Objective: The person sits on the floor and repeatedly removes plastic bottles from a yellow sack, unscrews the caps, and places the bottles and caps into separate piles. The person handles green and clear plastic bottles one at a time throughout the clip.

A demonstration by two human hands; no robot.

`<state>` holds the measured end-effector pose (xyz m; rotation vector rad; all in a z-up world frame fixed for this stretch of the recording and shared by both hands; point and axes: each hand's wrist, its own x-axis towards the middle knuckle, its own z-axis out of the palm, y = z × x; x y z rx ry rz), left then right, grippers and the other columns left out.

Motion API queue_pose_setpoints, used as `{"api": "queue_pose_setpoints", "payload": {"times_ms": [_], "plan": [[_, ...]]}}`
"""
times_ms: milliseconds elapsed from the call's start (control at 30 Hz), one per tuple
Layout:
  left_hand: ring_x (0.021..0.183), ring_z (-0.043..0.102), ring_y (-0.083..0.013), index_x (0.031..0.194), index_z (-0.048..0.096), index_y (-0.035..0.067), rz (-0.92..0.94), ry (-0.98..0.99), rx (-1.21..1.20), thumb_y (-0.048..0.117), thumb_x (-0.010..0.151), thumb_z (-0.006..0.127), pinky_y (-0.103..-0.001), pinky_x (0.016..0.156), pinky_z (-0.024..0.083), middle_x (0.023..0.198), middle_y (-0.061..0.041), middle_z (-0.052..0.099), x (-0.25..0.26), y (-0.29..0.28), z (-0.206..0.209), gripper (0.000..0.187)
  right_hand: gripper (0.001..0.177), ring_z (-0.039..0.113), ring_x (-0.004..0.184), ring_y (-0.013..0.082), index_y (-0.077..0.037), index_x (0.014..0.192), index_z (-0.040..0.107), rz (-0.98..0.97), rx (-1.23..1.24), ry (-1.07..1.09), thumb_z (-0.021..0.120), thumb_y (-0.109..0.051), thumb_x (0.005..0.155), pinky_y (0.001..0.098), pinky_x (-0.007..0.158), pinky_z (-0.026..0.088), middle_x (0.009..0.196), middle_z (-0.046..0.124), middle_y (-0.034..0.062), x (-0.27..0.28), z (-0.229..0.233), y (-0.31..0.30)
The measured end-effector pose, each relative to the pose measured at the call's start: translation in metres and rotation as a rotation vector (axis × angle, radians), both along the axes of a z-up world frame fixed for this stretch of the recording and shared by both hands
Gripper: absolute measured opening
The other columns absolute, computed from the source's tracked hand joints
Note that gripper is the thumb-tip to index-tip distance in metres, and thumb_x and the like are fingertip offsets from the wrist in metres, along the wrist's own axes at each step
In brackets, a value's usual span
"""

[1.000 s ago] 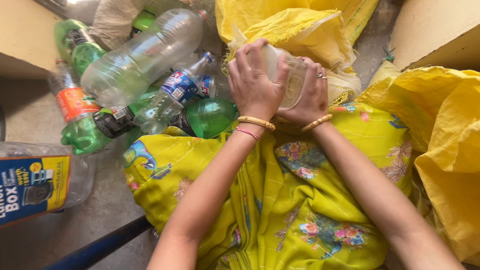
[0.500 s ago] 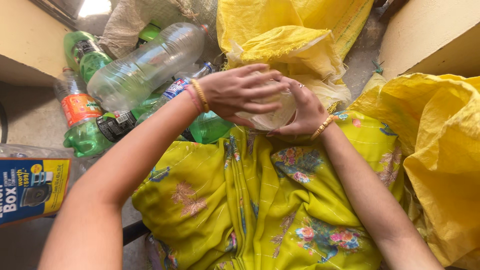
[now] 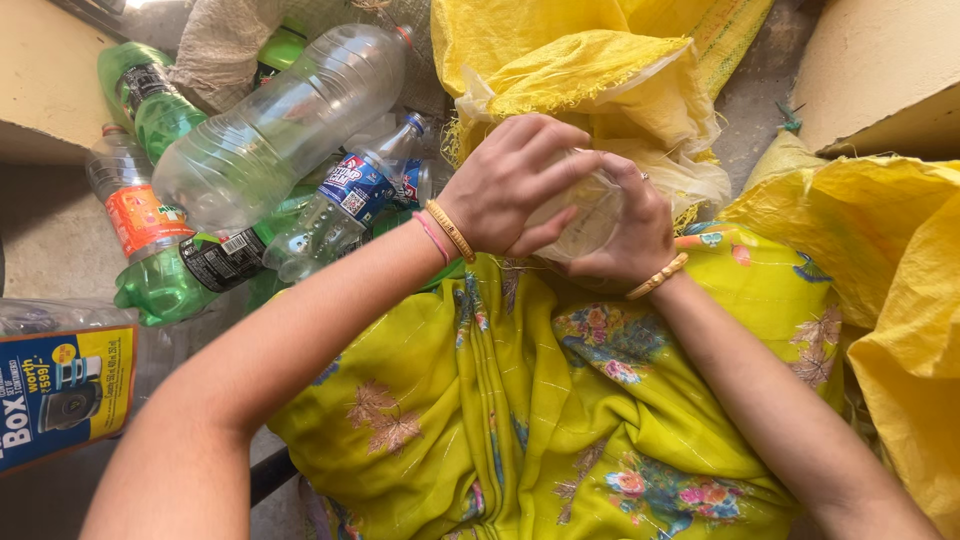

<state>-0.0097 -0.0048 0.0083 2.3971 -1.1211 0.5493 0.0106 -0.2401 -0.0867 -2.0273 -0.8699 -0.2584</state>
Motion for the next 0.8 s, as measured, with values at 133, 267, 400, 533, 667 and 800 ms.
{"api": "queue_pose_setpoints", "payload": {"times_ms": [133,267,400,533,667,800], "plan": [[0.117,0.057,-0.0358,0.133,0.055,0.007,0.135,0.032,-0.094,0.026,0.095,0.066,-0.047,0.103,0.05,0.125,-0.016,0.056,-0.006,0.002,-0.004,0.044,0.112,0.07,0.109,0.0376,-0.008,0.143,0.046,-0.094,-0.012,-0.053,0.098,-0.049,0.053,0.0462,0.094,0.057,0.126,0.069,0.0168,-0.006,0.002,0.018],[0.107,0.061,-0.0338,0.122,0.06,0.009,0.471,0.136,-0.254,0.029,0.1,0.062,-0.045,0.095,0.052,0.114,-0.014,0.061,-0.003,-0.022,-0.015,0.029,0.107,0.07,0.112,0.0357,-0.009,0.143,0.045,-0.335,-0.024,-0.04,0.098,-0.052,0.06,0.0441,0.097,0.057,0.126,0.069,0.0153,-0.03,0.003,0.043],[0.096,0.063,-0.0338,0.11,0.065,0.011,0.685,0.126,-0.223,0.036,0.093,0.064,-0.046,0.083,0.052,0.103,-0.014,0.065,0.015,-0.051,-0.014,0.031,0.112,0.068,0.113,0.0352,-0.007,0.141,0.044,-0.529,0.063,-0.065,0.099,-0.055,0.056,0.0456,0.097,0.053,0.129,0.066,0.0166,-0.042,0.004,0.06],[0.096,0.064,-0.0343,0.107,0.065,0.012,0.668,0.111,-0.176,0.039,0.093,0.065,-0.046,0.084,0.053,0.102,-0.014,0.066,0.027,-0.063,-0.008,0.03,0.113,0.061,0.132,0.0336,-0.007,0.149,0.038,-0.291,0.107,-0.006,0.098,-0.049,0.062,0.0442,0.11,0.051,0.144,0.058,0.0171,-0.019,0.004,0.028],[0.098,0.065,-0.0315,0.12,0.063,0.008,0.29,-0.007,-0.062,0.04,0.088,0.065,-0.043,0.087,0.054,0.11,-0.014,0.066,0.028,-0.06,-0.001,0.045,0.112,0.037,0.159,0.0353,-0.009,0.149,0.024,0.314,0.46,0.319,0.1,-0.043,0.075,0.0473,0.131,0.04,0.169,0.028,0.0185,0.028,0.009,-0.013],[0.103,0.064,-0.0299,0.127,0.061,0.005,-0.111,-0.191,0.319,0.042,0.098,0.062,-0.044,0.094,0.054,0.116,-0.016,0.063,0.031,-0.066,0.008,0.047,0.147,0.018,0.155,0.0457,-0.003,0.162,0.005,0.199,0.006,-0.067,0.097,-0.044,0.055,0.0539,0.127,0.023,0.168,0.01,0.0235,0.042,0.008,-0.035]]}}
